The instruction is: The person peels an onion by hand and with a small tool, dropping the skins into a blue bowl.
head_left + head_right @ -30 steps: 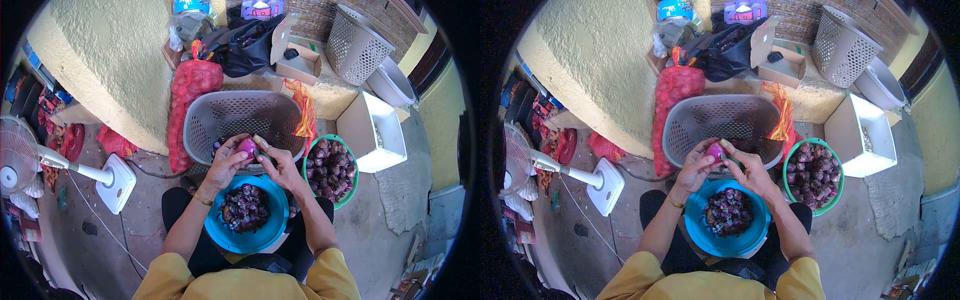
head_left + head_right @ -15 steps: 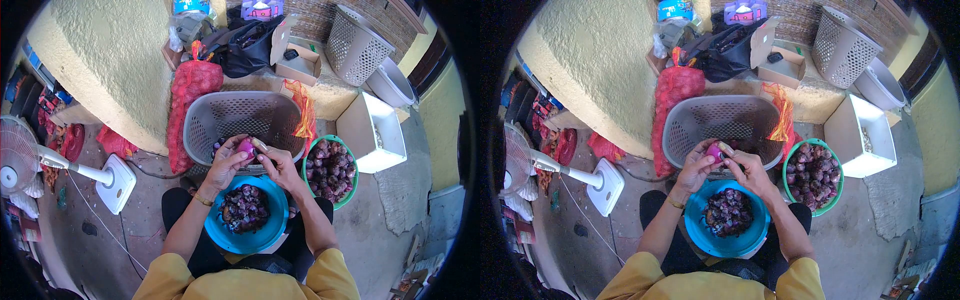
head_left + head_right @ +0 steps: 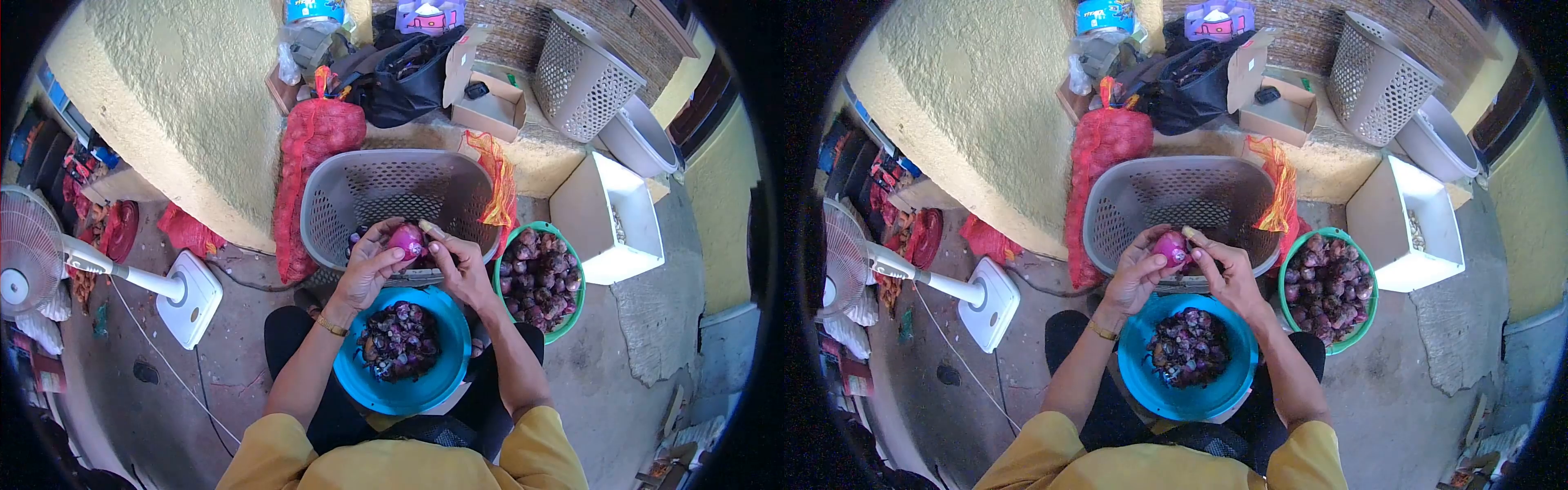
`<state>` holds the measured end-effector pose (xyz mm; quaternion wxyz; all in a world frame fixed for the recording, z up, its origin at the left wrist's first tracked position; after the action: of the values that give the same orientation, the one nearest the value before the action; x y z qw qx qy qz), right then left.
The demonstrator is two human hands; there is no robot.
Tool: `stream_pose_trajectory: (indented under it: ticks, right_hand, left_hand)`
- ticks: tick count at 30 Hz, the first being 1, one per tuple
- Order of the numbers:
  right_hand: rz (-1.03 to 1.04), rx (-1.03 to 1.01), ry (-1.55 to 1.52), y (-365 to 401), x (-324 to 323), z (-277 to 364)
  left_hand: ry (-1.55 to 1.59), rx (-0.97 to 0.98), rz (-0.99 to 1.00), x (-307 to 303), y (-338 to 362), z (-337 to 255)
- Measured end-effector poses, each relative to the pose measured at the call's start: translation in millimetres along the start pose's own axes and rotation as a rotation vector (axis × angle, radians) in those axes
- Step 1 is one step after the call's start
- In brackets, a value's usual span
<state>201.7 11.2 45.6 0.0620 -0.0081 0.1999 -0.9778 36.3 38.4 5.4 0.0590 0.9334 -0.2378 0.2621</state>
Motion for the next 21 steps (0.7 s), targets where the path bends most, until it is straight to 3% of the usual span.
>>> stream_pose_trajectory:
  ticks: [7,9,13,16,21]
  right_hand:
    - [-0.001,0.162,-0.070,4,-4,-7]
    - [0.056,0.013,0.024,3,-2,0]
    - [0.082,0.087,-0.015,5,0,0]
    - [0.093,0.047,0.009,6,1,-3]
    - [-0.032,-0.043,0.113,4,-1,4]
  left_hand:
    - [0.048,0.026,-0.025,-4,-3,2]
    - [0.119,0.023,-0.005,-4,-3,1]
    - [0.141,-0.006,0.024,-2,-4,2]
    - [0.204,-0.001,0.022,2,-2,-1]
    - [0.020,0.006,0.008,2,-1,0]
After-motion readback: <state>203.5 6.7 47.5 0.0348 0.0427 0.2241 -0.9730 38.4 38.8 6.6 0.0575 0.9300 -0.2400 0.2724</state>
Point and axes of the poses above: each hand's wrist, its own y-axis away from the middle knuckle, its own x-axis out of the palm, z = x × y, the point moved 5 cm from there along -y, towards the middle knuckle, and after that the axes turned 15 degrees about -y, right-handed, at the moved point
